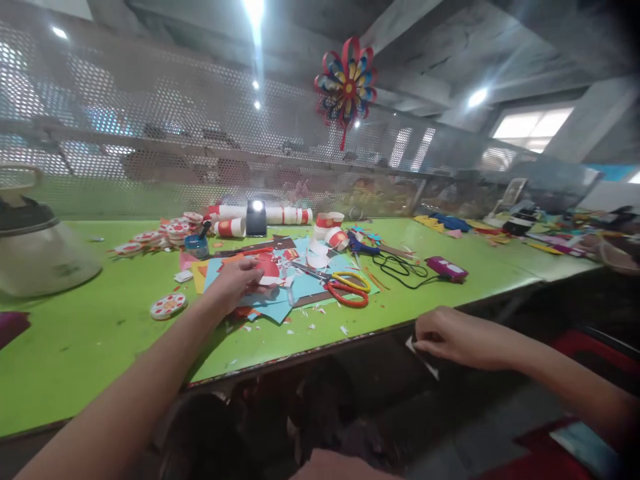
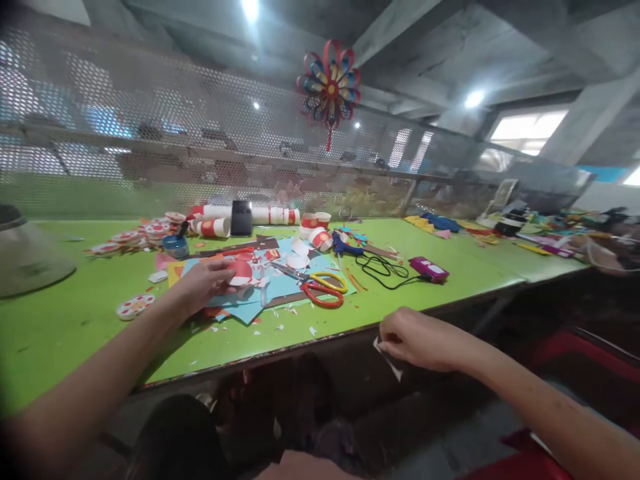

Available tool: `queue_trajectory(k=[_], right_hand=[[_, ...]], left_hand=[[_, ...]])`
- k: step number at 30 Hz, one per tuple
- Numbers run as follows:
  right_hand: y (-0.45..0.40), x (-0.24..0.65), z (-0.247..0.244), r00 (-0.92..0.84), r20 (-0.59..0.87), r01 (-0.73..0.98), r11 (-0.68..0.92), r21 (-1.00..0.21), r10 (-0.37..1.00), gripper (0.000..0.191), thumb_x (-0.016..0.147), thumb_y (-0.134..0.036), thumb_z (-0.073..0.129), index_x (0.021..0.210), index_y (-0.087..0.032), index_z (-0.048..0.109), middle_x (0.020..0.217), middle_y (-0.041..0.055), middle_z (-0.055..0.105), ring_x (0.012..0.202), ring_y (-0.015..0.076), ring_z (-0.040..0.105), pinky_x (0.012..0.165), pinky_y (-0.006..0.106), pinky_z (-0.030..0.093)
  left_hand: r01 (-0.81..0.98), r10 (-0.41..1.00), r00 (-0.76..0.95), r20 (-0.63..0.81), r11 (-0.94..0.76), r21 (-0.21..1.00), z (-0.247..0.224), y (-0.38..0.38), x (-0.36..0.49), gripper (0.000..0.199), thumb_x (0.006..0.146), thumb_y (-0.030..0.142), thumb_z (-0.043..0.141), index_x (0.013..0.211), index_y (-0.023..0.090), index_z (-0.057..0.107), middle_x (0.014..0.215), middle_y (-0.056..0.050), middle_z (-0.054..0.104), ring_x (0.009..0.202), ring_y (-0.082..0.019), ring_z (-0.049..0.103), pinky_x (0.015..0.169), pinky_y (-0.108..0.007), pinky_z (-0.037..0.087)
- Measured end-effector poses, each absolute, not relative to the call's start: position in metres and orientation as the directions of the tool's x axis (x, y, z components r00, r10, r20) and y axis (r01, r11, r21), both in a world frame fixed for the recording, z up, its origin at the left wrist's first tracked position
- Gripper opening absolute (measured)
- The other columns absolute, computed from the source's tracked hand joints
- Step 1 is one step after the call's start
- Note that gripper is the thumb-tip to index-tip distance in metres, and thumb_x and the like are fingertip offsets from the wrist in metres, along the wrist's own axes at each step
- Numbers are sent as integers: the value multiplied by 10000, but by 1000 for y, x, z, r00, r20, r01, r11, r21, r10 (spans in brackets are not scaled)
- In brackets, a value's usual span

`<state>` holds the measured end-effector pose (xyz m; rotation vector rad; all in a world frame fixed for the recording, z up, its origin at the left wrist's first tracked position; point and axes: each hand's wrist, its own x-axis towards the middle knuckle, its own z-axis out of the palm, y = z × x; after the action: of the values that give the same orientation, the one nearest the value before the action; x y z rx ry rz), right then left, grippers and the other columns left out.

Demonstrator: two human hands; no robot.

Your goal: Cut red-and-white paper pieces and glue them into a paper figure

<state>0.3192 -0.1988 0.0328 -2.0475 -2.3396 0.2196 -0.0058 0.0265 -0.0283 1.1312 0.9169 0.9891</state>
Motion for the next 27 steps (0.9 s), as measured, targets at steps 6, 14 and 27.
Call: queue_trajectory(k=[6, 14, 27], right_hand=[[-159, 304, 34, -201, 109, 971, 212, -110, 974, 177, 867, -163, 525, 737, -166, 646, 748, 50, 640, 646, 168, 572, 622, 276, 410], [-48, 284, 15, -281, 123, 942, 298, -152, 952, 194, 926, -302, 575, 1031, -148, 628, 990, 39, 666, 813, 167, 653, 723, 358, 544], [50, 252, -20, -289, 442, 815, 461, -353, 849, 177, 926, -287, 578, 1022, -148, 630, 997, 40, 666, 826, 168, 655, 735, 361, 546]], left_hand=[[-121, 932, 360, -47, 97, 988, -32, 24, -4, 227, 611, 158, 783, 771, 125, 626, 642, 12, 600, 548, -144, 643, 569, -275, 562], [52, 890, 446, -101, 87, 995, -28, 17, -6, 211, 649, 237, 753, 814, 131, 674, 639, -10, 621, 468, -103, 563, 491, -229, 477], [194, 882, 434, -183, 106, 975, -14, 15, -9, 285, 682, 312, 730, 923, 163, 705, 486, 18, 549, 418, -118, 479, 432, -230, 335]])
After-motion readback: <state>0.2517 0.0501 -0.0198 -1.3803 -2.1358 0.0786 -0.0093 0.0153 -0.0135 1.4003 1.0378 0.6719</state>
